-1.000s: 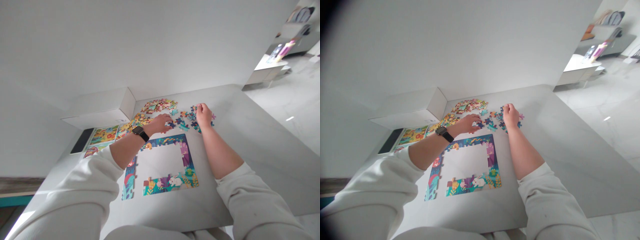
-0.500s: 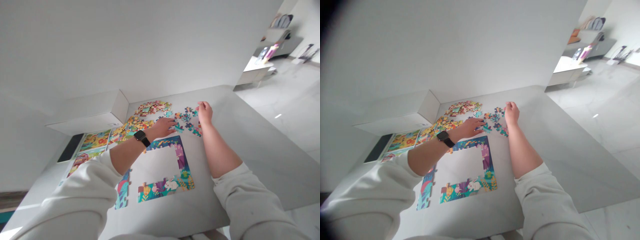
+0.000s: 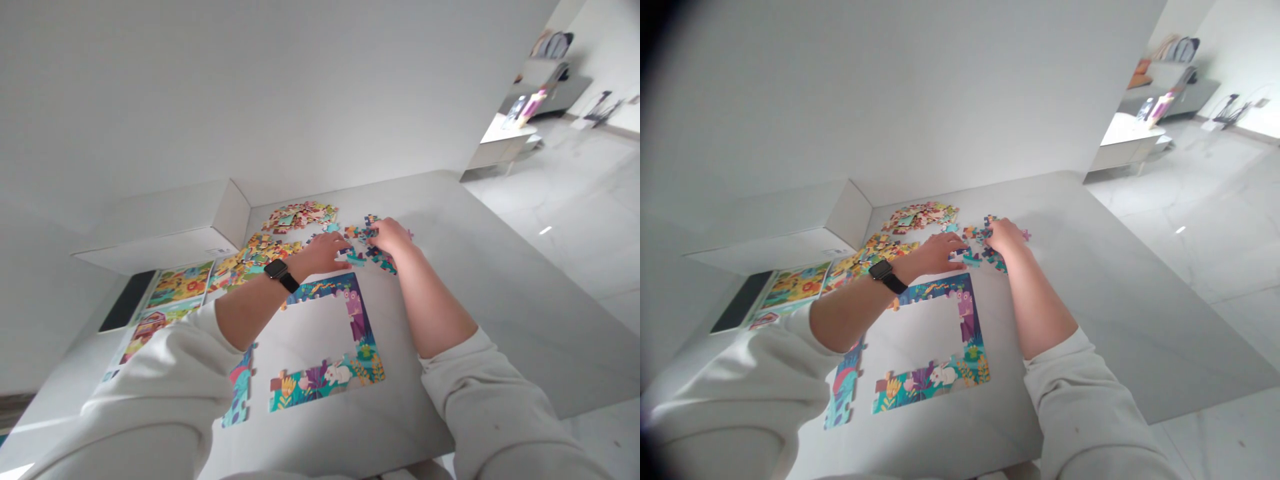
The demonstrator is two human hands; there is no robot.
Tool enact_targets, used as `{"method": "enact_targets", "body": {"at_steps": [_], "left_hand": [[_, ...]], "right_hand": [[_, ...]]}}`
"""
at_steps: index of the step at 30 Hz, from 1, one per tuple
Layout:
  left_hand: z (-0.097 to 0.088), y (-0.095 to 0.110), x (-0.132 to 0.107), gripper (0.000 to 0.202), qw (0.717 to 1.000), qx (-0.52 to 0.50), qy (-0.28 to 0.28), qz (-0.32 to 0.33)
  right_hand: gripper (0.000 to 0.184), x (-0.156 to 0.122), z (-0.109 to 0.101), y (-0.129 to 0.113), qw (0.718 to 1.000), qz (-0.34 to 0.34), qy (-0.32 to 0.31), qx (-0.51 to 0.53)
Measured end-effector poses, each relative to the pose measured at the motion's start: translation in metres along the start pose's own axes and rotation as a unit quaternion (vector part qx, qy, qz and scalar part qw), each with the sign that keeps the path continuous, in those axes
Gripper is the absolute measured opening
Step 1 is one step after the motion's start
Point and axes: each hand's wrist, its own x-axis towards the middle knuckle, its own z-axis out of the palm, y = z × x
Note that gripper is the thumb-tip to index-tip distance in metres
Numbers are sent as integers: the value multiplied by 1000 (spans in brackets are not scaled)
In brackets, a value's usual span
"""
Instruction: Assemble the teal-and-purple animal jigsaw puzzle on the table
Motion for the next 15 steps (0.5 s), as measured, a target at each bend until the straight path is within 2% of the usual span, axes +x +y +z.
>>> {"method": "enact_targets", "body": {"at_steps": [3, 8, 11, 15], "left_hand": [[0, 8, 1, 52, 1000, -14, 8, 9], [0, 12, 6, 36, 998, -52, 16, 29], [1, 14, 8, 43, 997, -66, 12, 29], [1, 16, 8, 54, 997, -76, 3, 13]], "right_hand": [[38, 1, 1, 1, 1000, -1, 0, 5], [10, 9, -11, 18, 996, 11, 13, 83], [9, 16, -19, 36, 987, 54, 51, 143], [14, 20, -27, 53, 979, 102, 94, 149]]}}
